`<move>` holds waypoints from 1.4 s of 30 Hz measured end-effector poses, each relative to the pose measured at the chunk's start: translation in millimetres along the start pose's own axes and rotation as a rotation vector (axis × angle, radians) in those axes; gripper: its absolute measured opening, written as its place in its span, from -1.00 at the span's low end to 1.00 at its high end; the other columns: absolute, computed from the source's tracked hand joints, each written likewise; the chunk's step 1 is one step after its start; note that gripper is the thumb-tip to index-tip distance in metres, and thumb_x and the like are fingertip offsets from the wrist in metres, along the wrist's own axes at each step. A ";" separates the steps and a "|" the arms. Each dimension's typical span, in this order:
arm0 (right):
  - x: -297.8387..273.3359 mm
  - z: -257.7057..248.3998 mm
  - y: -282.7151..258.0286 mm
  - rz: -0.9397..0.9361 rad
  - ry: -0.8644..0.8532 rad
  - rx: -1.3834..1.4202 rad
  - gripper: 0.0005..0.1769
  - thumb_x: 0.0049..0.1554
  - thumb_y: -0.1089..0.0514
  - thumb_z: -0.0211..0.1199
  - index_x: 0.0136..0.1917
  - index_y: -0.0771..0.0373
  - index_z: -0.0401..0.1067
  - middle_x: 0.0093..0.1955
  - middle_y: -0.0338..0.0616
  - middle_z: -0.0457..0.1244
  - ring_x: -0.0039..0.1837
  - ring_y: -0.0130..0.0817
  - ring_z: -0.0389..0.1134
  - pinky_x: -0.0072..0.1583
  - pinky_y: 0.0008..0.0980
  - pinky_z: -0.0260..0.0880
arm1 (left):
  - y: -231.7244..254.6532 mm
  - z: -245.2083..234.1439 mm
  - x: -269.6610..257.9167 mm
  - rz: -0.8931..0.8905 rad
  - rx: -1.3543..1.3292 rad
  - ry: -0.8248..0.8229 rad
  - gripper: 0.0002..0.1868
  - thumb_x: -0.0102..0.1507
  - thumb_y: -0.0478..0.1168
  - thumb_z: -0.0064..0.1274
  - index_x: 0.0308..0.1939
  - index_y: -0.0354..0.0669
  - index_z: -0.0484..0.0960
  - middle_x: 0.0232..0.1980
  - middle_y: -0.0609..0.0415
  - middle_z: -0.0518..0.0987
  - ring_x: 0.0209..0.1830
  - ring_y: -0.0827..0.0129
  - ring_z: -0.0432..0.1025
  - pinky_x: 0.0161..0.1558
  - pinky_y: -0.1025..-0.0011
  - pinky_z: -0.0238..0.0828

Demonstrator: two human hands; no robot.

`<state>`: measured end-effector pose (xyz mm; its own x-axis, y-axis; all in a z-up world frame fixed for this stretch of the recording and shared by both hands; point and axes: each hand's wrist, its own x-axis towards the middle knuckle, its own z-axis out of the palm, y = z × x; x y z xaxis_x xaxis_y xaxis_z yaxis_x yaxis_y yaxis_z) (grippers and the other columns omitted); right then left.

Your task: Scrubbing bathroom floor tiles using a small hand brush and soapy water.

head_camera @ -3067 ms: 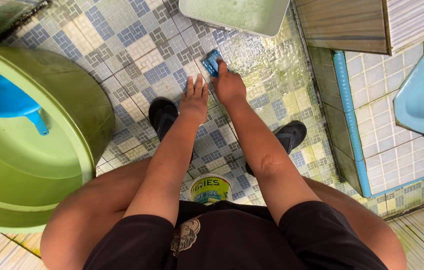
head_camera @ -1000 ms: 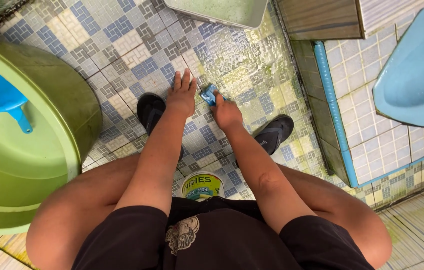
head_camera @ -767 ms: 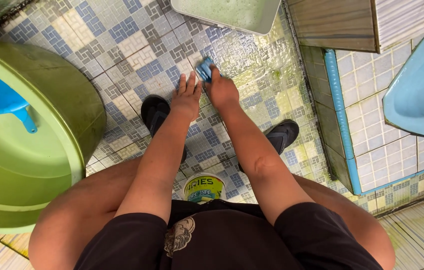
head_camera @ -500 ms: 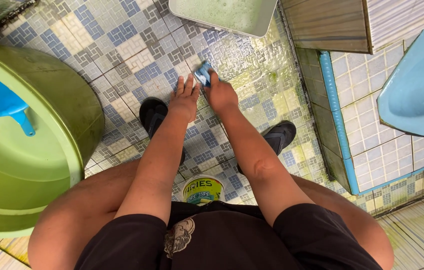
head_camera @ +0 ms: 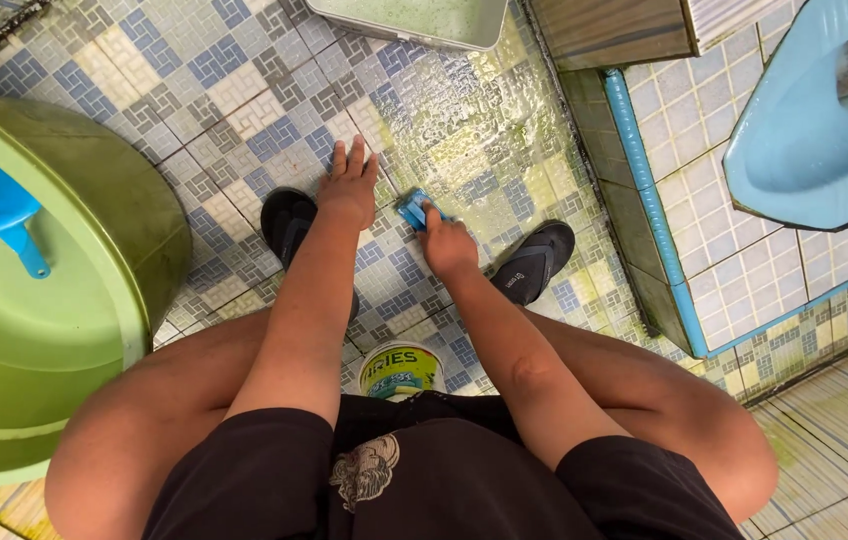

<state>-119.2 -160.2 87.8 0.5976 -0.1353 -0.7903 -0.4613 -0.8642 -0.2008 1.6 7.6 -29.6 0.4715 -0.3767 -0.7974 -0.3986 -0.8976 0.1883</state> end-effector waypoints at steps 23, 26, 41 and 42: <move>89.3 -67.8 -63.2 -0.112 0.101 0.012 -0.31 0.37 -0.15 -0.04 0.62 0.08 -0.15 0.13 0.19 0.37 0.26 0.20 0.40 0.28 0.08 0.42 | -2.9 -7.4 -11.3 0.000 -0.019 -0.014 -0.07 0.54 -0.27 -0.03 0.85 0.18 -0.26 0.84 0.18 -0.69 0.83 -0.03 -0.77 0.77 -0.28 -0.20; 56.7 -49.3 -43.8 -0.078 0.074 0.034 -0.34 0.37 -0.14 -0.04 0.61 0.06 -0.11 0.14 0.19 0.36 0.27 0.20 0.39 0.27 0.08 0.42 | -2.9 0.2 -5.7 0.007 -0.016 -0.024 -0.05 0.53 -0.26 -0.01 0.85 0.22 -0.26 0.84 0.20 -0.69 0.82 -0.02 -0.77 0.76 -0.30 -0.18; 14.9 -12.2 -3.0 -0.009 0.008 -0.015 -0.32 0.37 -0.16 -0.07 0.63 0.05 -0.14 0.12 0.16 0.36 0.26 0.14 0.37 0.23 0.04 0.47 | 3.9 -0.7 -7.5 -0.006 0.026 0.005 0.12 0.44 -0.27 0.16 0.86 0.16 -0.32 0.83 0.05 -0.72 0.81 -0.12 -0.79 0.72 -0.32 -0.14; 18.4 -14.8 -7.6 -0.019 0.026 -0.021 -0.33 0.38 -0.14 -0.08 0.63 0.06 -0.16 0.11 0.15 0.36 0.24 0.12 0.37 0.21 0.02 0.48 | 2.6 -2.1 -7.4 0.007 0.022 0.003 0.12 0.44 -0.28 0.16 0.86 0.13 -0.31 0.83 0.04 -0.72 0.81 -0.13 -0.78 0.72 -0.32 -0.12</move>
<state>-95.0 -163.3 83.4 0.6230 -0.1308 -0.7712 -0.4360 -0.8766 -0.2035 -1.2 7.5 -22.0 0.4710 -0.3841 -0.7941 -0.4193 -0.8895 0.1816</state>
